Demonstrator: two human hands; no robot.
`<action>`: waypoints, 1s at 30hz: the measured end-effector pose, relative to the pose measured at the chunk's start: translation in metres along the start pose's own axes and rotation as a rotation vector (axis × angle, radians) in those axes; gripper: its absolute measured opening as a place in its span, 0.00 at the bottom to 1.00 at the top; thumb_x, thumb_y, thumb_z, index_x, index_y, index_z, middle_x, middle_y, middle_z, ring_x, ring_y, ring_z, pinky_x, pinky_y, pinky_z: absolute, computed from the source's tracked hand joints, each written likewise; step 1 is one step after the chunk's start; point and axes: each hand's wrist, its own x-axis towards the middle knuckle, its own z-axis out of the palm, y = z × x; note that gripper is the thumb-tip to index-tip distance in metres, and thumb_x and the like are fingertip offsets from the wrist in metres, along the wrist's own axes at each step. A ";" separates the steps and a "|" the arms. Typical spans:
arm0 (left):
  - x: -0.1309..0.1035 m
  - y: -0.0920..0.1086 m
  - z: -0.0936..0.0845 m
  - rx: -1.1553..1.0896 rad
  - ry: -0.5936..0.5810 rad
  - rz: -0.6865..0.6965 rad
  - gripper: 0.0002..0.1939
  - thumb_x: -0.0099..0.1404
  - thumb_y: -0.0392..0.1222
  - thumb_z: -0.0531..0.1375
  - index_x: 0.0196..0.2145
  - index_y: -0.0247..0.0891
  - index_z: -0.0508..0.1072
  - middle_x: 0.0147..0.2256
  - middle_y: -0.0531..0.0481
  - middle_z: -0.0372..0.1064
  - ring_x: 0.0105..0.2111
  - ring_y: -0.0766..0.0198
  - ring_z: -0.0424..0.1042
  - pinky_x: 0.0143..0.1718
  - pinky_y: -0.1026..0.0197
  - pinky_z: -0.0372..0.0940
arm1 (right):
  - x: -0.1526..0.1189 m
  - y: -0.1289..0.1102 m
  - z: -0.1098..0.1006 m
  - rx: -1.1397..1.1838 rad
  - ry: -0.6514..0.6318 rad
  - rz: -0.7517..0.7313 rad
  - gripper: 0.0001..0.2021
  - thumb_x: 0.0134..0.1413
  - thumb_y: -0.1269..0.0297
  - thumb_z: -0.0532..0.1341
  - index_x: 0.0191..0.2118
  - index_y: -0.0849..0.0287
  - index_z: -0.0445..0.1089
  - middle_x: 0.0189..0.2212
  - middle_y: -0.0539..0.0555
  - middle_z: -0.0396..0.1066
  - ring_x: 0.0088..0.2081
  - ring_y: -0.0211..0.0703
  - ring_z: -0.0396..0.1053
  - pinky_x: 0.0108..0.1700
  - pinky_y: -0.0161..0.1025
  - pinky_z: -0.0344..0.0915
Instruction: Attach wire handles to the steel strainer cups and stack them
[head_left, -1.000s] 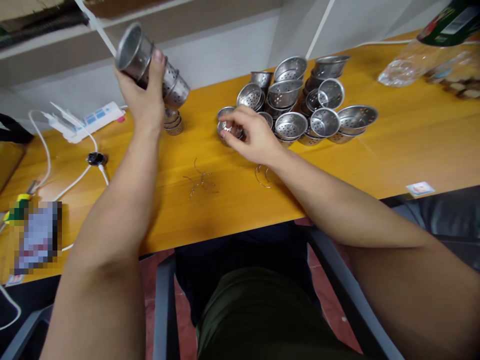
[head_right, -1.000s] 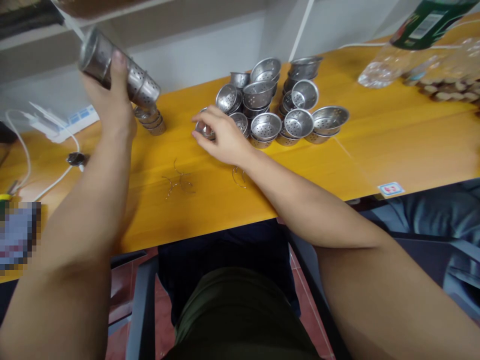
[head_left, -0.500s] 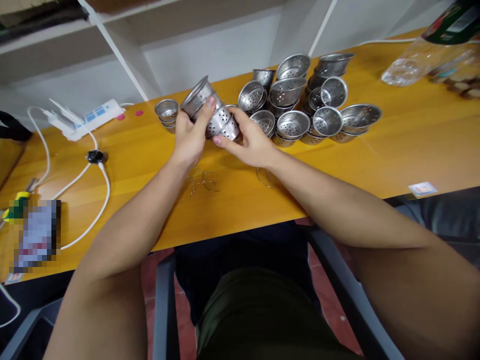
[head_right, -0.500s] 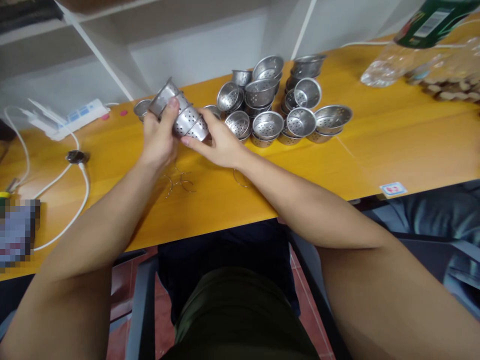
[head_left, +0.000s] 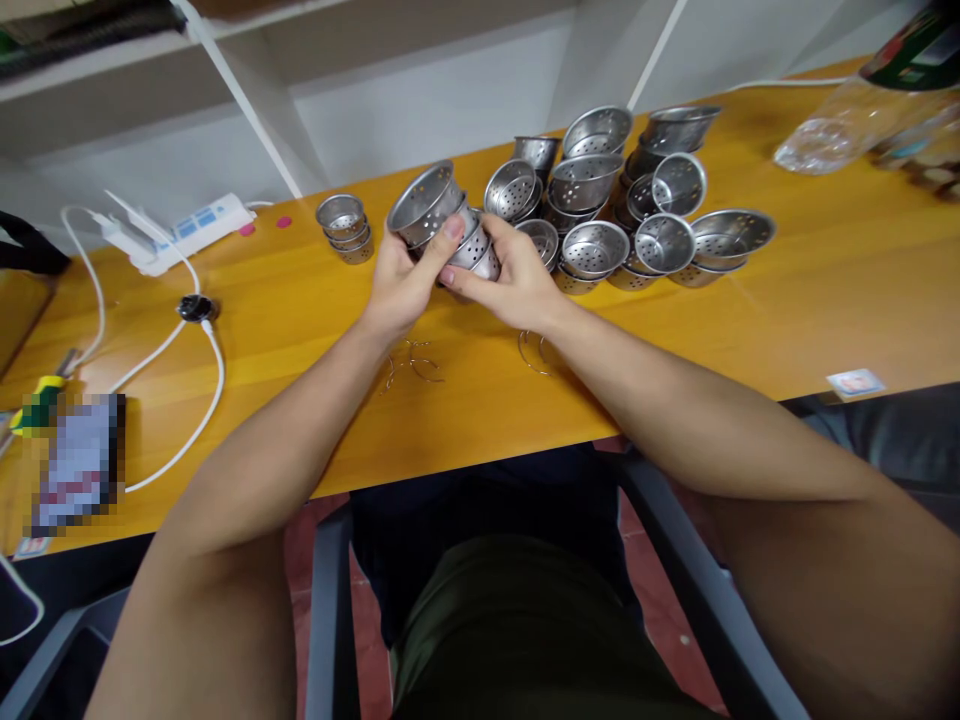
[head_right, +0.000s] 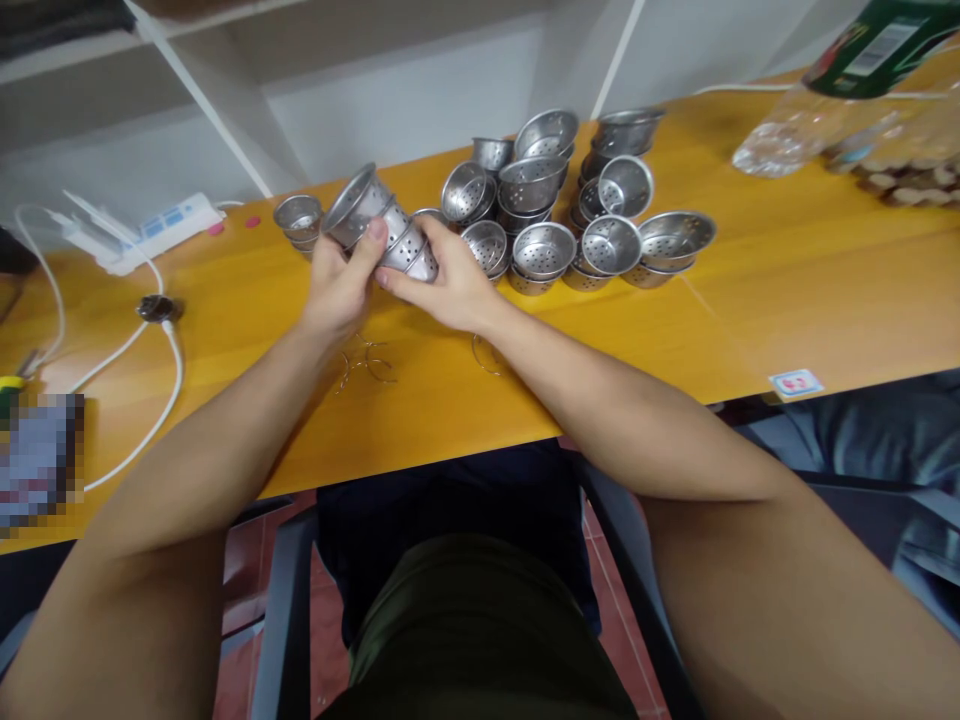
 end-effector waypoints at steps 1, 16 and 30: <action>0.000 0.002 0.000 0.009 0.001 0.002 0.58 0.57 1.02 0.73 0.61 0.49 0.84 0.53 0.46 0.84 0.68 0.35 0.90 0.76 0.31 0.83 | -0.001 -0.001 0.000 0.012 -0.002 0.005 0.40 0.69 0.16 0.75 0.62 0.48 0.78 0.50 0.59 0.83 0.51 0.64 0.82 0.58 0.67 0.90; 0.031 -0.028 -0.054 -0.044 0.046 -0.053 0.53 0.59 0.95 0.78 0.61 0.51 0.81 0.60 0.46 0.84 0.76 0.30 0.80 0.75 0.22 0.81 | -0.001 0.000 -0.003 -0.010 -0.047 -0.102 0.40 0.70 0.23 0.78 0.70 0.48 0.79 0.62 0.61 0.85 0.65 0.71 0.83 0.75 0.72 0.82; 0.025 -0.083 -0.110 0.300 0.027 -0.036 0.55 0.44 0.64 0.97 0.59 0.47 0.76 0.56 0.44 0.83 0.69 0.34 0.83 0.85 0.21 0.69 | -0.007 0.008 0.027 0.067 -0.158 -0.098 0.38 0.63 0.41 0.83 0.68 0.53 0.74 0.65 0.64 0.85 0.65 0.68 0.83 0.73 0.65 0.80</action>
